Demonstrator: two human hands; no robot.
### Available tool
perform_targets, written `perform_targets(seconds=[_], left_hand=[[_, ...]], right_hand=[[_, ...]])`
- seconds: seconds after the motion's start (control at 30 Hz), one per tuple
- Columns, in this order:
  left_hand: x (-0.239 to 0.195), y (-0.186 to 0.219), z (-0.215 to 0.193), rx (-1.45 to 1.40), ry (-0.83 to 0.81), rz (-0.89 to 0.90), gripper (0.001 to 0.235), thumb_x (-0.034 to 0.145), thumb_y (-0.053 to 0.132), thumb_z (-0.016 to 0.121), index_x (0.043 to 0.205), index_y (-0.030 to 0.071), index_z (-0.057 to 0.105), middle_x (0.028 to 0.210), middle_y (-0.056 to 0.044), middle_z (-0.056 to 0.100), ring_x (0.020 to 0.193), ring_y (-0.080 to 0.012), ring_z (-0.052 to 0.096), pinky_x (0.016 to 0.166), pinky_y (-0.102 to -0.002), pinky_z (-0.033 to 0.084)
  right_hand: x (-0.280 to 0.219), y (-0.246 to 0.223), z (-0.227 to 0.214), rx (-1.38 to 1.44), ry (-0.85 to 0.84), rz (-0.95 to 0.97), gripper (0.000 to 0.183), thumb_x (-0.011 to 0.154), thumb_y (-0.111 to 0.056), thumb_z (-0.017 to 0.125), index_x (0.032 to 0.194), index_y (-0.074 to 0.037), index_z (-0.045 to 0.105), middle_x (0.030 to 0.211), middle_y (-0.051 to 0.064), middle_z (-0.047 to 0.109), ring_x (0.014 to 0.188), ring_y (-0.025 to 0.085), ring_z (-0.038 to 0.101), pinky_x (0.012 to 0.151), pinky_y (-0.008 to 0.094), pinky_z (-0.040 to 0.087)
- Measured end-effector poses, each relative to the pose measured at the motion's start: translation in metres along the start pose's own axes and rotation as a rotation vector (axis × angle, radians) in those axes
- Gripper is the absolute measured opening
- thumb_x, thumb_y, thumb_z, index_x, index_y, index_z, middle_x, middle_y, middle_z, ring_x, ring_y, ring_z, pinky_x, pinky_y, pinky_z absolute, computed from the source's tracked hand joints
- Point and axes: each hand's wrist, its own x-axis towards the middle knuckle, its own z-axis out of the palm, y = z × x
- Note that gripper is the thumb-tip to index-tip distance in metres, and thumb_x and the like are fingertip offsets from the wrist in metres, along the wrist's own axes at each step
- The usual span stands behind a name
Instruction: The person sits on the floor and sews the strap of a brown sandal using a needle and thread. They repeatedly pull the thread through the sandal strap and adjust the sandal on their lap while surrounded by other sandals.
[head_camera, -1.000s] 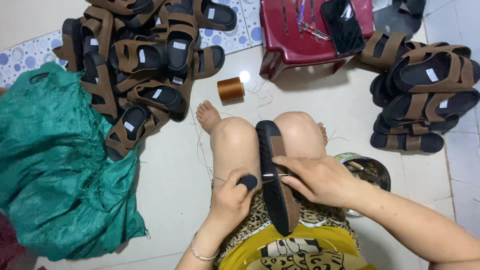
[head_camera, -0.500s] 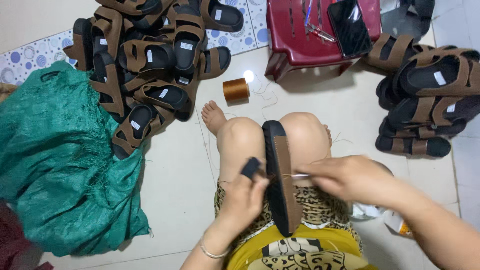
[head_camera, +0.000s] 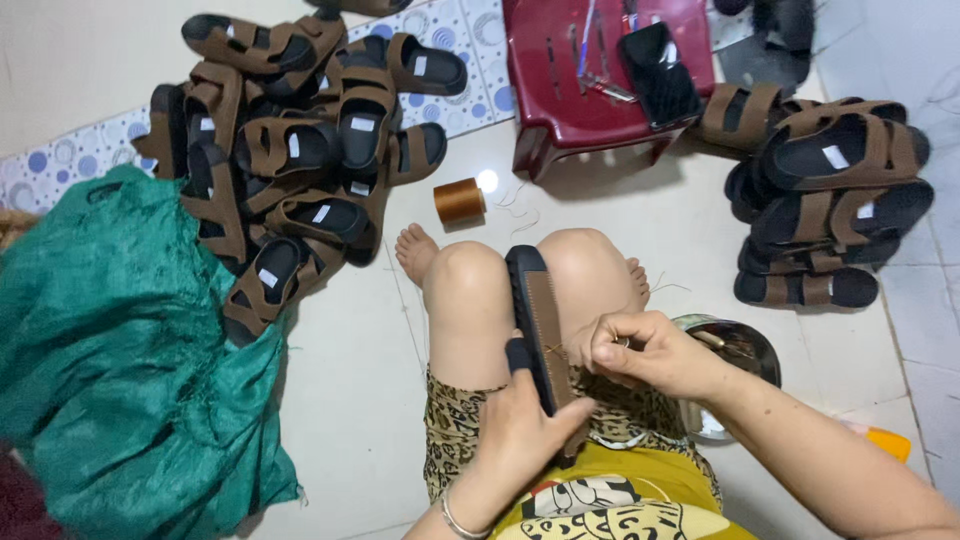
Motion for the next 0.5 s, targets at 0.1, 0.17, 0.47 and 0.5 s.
perform_targets(seconds=[0.1, 0.17, 0.47, 0.5], left_hand=[[0.007, -0.002, 0.005, -0.017, -0.06, -0.09, 0.062, 0.086, 0.06, 0.069, 0.103, 0.003, 0.055, 0.093, -0.024, 0.072, 0.085, -0.0493, 0.069, 0.075, -0.058, 0.054], [0.006, -0.008, 0.009, 0.0, -0.02, -0.056, 0.055, 0.088, 0.054, 0.069, 0.099, 0.002, 0.057, 0.09, -0.023, 0.072, 0.081, -0.0477, 0.069, 0.074, -0.058, 0.055], [-0.004, -0.021, 0.03, -0.075, 0.122, 0.028, 0.044, 0.082, 0.042, 0.069, 0.096, 0.001, 0.061, 0.084, -0.024, 0.073, 0.077, -0.0489, 0.068, 0.073, -0.055, 0.053], [-0.005, -0.022, 0.035, -0.054, 0.145, 0.038, 0.044, 0.082, 0.043, 0.069, 0.093, 0.001, 0.059, 0.081, -0.025, 0.072, 0.075, -0.0501, 0.067, 0.072, -0.056, 0.052]], right_hand=[[-0.005, -0.005, -0.005, -0.459, 0.034, -0.144, 0.024, 0.096, -0.032, 0.067, 0.084, -0.011, 0.066, 0.078, -0.001, 0.063, 0.074, 0.012, 0.058, 0.071, 0.026, 0.049], [-0.007, -0.009, -0.002, -0.766, 0.118, -0.333, 0.015, 0.094, -0.027, 0.07, 0.091, -0.012, 0.069, 0.086, 0.0, 0.071, 0.082, 0.014, 0.069, 0.077, 0.027, 0.058], [-0.007, 0.008, 0.031, -0.333, 0.226, -0.25, 0.009, 0.092, -0.013, 0.073, 0.089, -0.005, 0.076, 0.093, 0.005, 0.075, 0.09, 0.016, 0.069, 0.092, 0.03, 0.055], [-0.008, 0.01, 0.033, -0.325, 0.271, -0.189, 0.01, 0.092, -0.013, 0.071, 0.089, -0.006, 0.076, 0.095, 0.006, 0.075, 0.093, 0.015, 0.069, 0.094, 0.029, 0.053]])
